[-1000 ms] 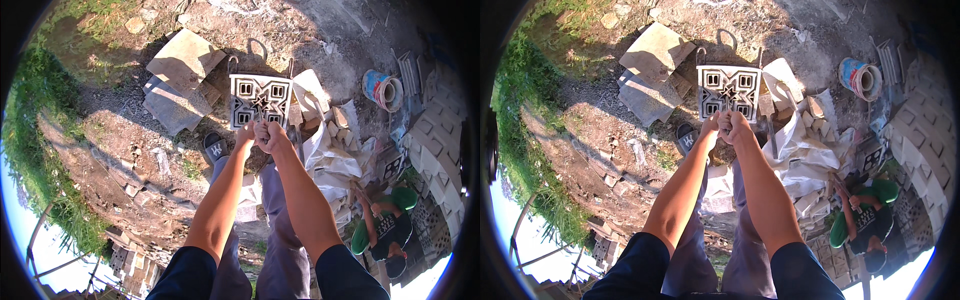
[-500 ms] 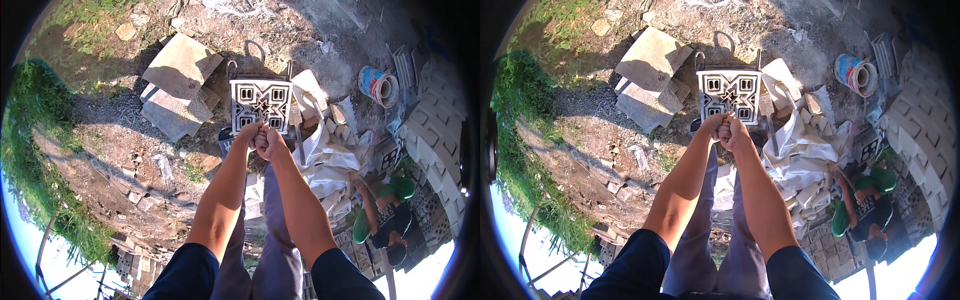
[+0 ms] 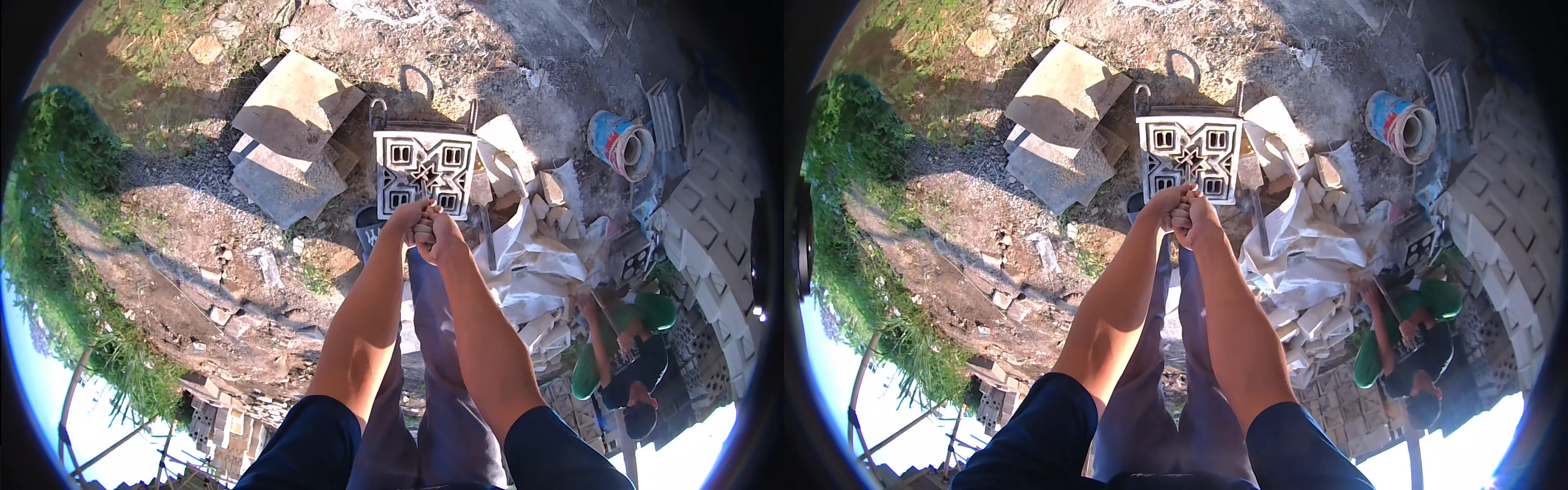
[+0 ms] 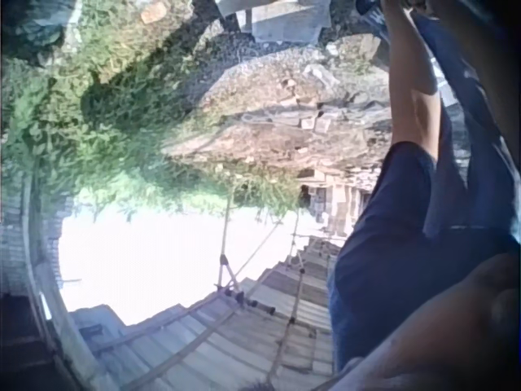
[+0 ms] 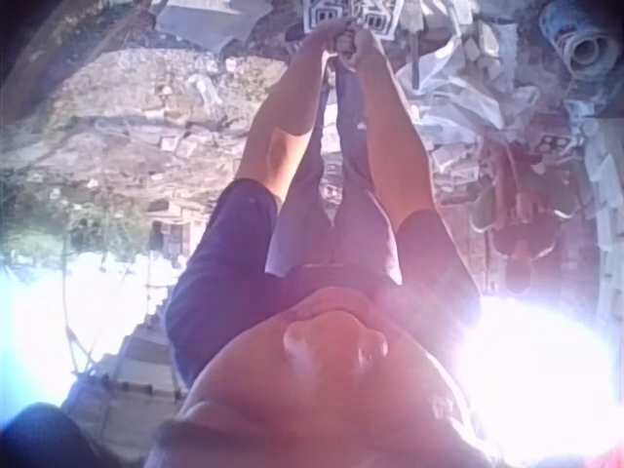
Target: The person cleans debris from a decorative stone tile using a metal tool, scraping the recessed pattern and edges before lifting the tile from the workspace.
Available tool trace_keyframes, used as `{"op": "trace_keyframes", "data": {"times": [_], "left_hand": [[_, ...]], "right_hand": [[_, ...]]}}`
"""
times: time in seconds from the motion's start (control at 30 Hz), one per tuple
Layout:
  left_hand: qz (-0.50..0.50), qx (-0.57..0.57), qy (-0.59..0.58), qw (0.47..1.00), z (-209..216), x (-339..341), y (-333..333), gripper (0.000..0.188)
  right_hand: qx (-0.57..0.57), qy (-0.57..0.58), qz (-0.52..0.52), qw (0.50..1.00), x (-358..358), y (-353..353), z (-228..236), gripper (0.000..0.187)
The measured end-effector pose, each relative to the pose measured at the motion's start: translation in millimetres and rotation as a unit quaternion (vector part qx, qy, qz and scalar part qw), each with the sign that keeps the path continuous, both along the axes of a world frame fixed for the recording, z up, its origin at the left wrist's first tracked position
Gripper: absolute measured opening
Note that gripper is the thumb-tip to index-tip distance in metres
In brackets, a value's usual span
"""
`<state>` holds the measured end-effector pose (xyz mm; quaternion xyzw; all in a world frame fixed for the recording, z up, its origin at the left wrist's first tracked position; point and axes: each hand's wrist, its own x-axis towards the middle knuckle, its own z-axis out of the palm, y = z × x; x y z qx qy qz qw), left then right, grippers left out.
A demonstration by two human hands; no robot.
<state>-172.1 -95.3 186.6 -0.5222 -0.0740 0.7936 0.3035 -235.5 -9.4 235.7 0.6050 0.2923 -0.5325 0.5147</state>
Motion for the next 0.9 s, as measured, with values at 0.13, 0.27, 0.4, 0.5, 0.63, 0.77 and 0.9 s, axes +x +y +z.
{"op": "trace_keyframes", "data": {"times": [0.13, 0.27, 0.4, 0.5, 0.63, 0.77, 0.9], "left_hand": [[0.044, -0.020, -0.011, 0.999, -2, -6, 12, 0.036], [0.023, -0.028, -0.020, 0.999, -3, -9, 9, 0.036], [0.001, -0.051, -0.038, 0.998, -1, -11, 12, 0.035], [-0.024, -0.111, -0.059, 0.992, -3, -17, 13, 0.035], [-0.011, -0.066, -0.060, 0.996, -9, -10, 11, 0.033], [-0.008, -0.078, -0.062, 0.995, -2, -17, 18, 0.030], [0.010, -0.071, -0.062, 0.995, -7, -9, 19, 0.029]], "right_hand": [[0.007, -0.003, -0.019, 1.000, -3, 8, -6, 0.032], [-0.016, 0.016, 0.007, 1.000, -4, 6, -5, 0.031], [-0.010, 0.028, -0.030, 0.999, -3, 5, -2, 0.022], [0.007, 0.030, -0.025, 0.999, -5, 5, -3, 0.021], [-0.031, 0.018, -0.023, 0.999, -7, 1, -1, 0.030], [-0.028, 0.004, -0.049, 0.998, -9, 10, -3, 0.028], [-0.027, 0.004, -0.045, 0.999, -7, 10, -4, 0.028]]}}
